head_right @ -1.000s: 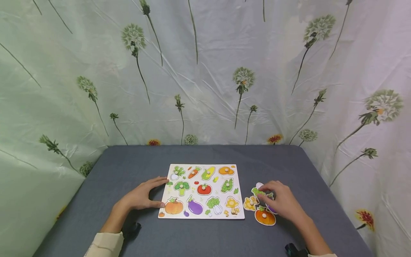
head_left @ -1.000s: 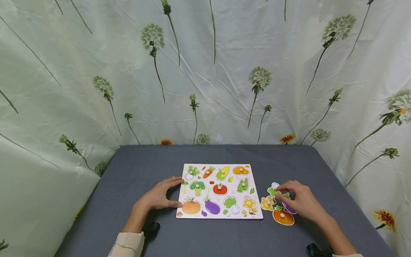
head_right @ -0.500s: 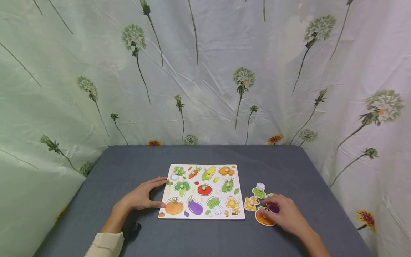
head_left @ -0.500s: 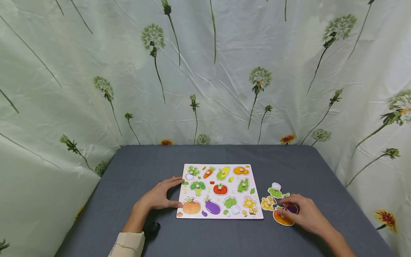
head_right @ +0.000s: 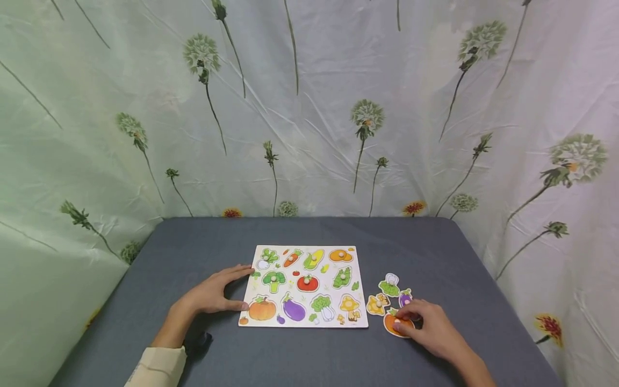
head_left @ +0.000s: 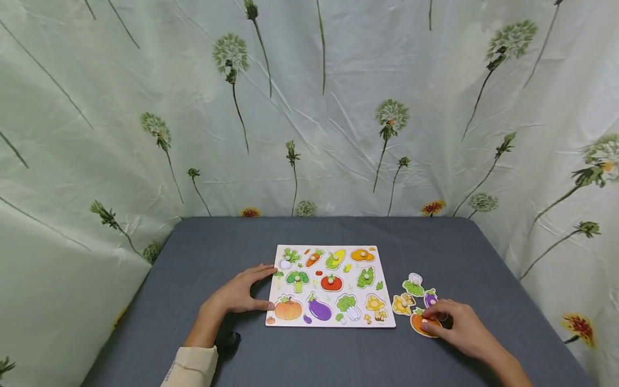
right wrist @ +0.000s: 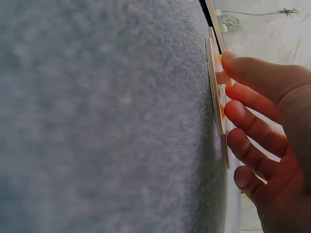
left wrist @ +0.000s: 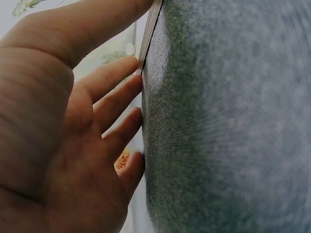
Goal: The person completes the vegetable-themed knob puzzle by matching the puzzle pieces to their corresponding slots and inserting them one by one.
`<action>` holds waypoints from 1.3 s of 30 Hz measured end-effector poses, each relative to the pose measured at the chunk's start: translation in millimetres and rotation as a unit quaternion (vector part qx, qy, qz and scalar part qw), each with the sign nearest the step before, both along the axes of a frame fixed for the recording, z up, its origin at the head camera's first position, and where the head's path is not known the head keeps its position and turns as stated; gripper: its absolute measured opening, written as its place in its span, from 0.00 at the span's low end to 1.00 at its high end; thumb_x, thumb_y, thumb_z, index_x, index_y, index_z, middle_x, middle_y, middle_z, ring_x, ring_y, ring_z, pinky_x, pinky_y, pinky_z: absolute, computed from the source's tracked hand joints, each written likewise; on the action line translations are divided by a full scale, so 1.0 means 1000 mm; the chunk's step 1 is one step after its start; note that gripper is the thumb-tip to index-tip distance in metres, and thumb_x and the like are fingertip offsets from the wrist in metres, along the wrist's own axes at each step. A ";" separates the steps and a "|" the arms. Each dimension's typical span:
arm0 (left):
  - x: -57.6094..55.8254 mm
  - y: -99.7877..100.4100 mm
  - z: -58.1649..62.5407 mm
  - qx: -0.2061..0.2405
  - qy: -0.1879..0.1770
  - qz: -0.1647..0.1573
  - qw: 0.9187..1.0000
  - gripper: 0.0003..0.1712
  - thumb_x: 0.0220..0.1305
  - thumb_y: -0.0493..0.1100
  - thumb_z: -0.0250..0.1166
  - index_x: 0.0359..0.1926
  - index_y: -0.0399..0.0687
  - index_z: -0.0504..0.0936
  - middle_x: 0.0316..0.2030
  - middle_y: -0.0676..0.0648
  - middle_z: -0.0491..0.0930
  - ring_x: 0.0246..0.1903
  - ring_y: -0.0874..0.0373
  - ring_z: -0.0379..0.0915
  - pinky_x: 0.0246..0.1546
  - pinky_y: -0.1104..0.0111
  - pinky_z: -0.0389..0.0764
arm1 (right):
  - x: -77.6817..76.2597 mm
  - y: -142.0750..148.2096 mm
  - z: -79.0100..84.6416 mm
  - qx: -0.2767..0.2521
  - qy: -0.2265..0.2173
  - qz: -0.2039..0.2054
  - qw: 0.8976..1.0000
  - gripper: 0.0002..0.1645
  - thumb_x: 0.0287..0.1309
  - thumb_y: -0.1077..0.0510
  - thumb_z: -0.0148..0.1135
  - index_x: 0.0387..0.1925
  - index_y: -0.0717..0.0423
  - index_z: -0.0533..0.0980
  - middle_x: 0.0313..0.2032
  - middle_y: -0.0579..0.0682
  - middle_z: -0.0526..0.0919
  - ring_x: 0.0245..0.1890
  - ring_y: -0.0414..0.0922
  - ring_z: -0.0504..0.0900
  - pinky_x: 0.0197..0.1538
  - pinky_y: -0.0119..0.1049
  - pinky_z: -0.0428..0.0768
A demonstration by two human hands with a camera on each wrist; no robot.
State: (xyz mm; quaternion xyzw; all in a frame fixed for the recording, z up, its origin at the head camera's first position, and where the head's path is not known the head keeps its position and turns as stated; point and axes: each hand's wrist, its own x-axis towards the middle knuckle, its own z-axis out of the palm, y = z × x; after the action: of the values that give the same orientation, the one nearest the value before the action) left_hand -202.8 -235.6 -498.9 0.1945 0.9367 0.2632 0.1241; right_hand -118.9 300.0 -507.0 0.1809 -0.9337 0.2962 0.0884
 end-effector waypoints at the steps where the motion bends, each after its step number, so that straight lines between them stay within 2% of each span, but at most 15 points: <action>1: 0.000 0.000 0.000 0.002 0.001 -0.002 1.000 0.55 0.50 0.66 0.78 0.76 0.56 0.68 0.77 0.42 0.64 0.78 0.37 0.54 0.73 0.33 0.53 | 0.001 0.001 -0.001 -0.003 0.006 0.000 1.000 0.12 0.47 0.52 0.83 0.33 0.40 0.86 0.30 0.30 0.80 0.30 0.27 0.74 0.33 0.29 0.76; 4: -0.001 -0.001 0.000 0.006 0.005 -0.010 1.000 0.55 0.50 0.65 0.78 0.76 0.53 0.69 0.76 0.41 0.65 0.78 0.37 0.54 0.76 0.35 0.49 | 0.003 0.002 -0.003 -0.011 0.020 0.002 1.000 0.12 0.46 0.53 0.83 0.33 0.39 0.86 0.32 0.31 0.82 0.31 0.27 0.76 0.35 0.28 0.76; 11: -0.001 -0.002 0.000 -0.003 0.005 -0.018 1.000 0.54 0.51 0.67 0.76 0.76 0.55 0.68 0.77 0.43 0.65 0.78 0.38 0.54 0.76 0.35 0.50 | 0.006 0.003 -0.003 -0.008 0.028 -0.004 1.000 0.12 0.46 0.54 0.83 0.32 0.37 0.87 0.34 0.33 0.84 0.35 0.28 0.78 0.40 0.26 0.76; 16: 0.000 -0.002 0.001 -0.002 0.005 -0.030 1.000 0.54 0.53 0.66 0.75 0.77 0.54 0.67 0.77 0.42 0.64 0.78 0.38 0.53 0.75 0.35 0.49 | 0.009 0.002 0.001 -0.002 0.018 -0.012 1.000 0.10 0.49 0.54 0.82 0.32 0.37 0.87 0.33 0.30 0.83 0.34 0.26 0.77 0.37 0.30 0.77; 20: 0.001 -0.003 0.002 0.001 0.001 -0.034 0.999 0.53 0.53 0.64 0.74 0.77 0.53 0.66 0.77 0.42 0.63 0.78 0.37 0.52 0.75 0.34 0.48 | 0.008 -0.001 0.006 -0.007 0.041 -0.008 0.999 0.12 0.49 0.57 0.81 0.33 0.38 0.87 0.33 0.31 0.83 0.32 0.28 0.76 0.34 0.30 0.75; 25: 0.002 -0.003 0.004 -0.001 -0.002 -0.036 0.999 0.53 0.53 0.63 0.73 0.77 0.52 0.66 0.78 0.42 0.62 0.79 0.36 0.51 0.75 0.33 0.47 | 0.001 -0.006 0.014 -0.019 0.056 -0.010 0.998 0.13 0.49 0.59 0.81 0.34 0.39 0.87 0.34 0.34 0.82 0.28 0.35 0.74 0.28 0.27 0.69; 30: 0.001 -0.004 0.006 -0.006 -0.003 -0.036 0.999 0.53 0.53 0.62 0.74 0.78 0.51 0.66 0.78 0.42 0.62 0.79 0.37 0.51 0.75 0.33 0.47 | -0.010 -0.016 0.026 -0.020 0.063 -0.009 0.998 0.11 0.52 0.57 0.80 0.36 0.39 0.88 0.35 0.34 0.83 0.30 0.37 0.76 0.29 0.30 0.72; 33: 0.000 -0.004 0.006 -0.008 -0.007 -0.033 0.999 0.53 0.53 0.62 0.74 0.77 0.52 0.66 0.78 0.42 0.62 0.79 0.37 0.50 0.75 0.33 0.46 | -0.017 -0.025 0.033 -0.018 0.064 -0.010 0.998 0.10 0.54 0.56 0.79 0.37 0.40 0.88 0.35 0.33 0.83 0.33 0.35 0.78 0.34 0.34 0.77; 37: 0.000 -0.003 0.005 -0.009 -0.009 -0.030 0.999 0.54 0.52 0.63 0.74 0.78 0.53 0.66 0.78 0.42 0.62 0.79 0.37 0.50 0.75 0.33 0.46 | -0.023 -0.038 0.040 -0.016 0.049 -0.011 0.999 0.08 0.56 0.52 0.78 0.38 0.39 0.88 0.36 0.33 0.83 0.36 0.31 0.78 0.40 0.37 0.82; 39: 0.000 -0.002 0.004 -0.008 -0.008 -0.032 0.999 0.54 0.52 0.63 0.74 0.78 0.53 0.66 0.78 0.43 0.61 0.79 0.37 0.50 0.75 0.33 0.46 | -0.026 -0.045 0.043 -0.020 0.042 -0.008 0.999 0.07 0.57 0.52 0.77 0.38 0.39 0.88 0.37 0.34 0.83 0.37 0.32 0.78 0.39 0.38 0.82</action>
State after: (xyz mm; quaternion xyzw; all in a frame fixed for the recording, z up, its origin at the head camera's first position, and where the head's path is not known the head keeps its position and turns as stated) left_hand -203.2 -238.0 -495.0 0.2209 0.9311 0.2532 0.1418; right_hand -144.4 254.7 -464.1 0.1842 -0.9245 0.3059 0.1332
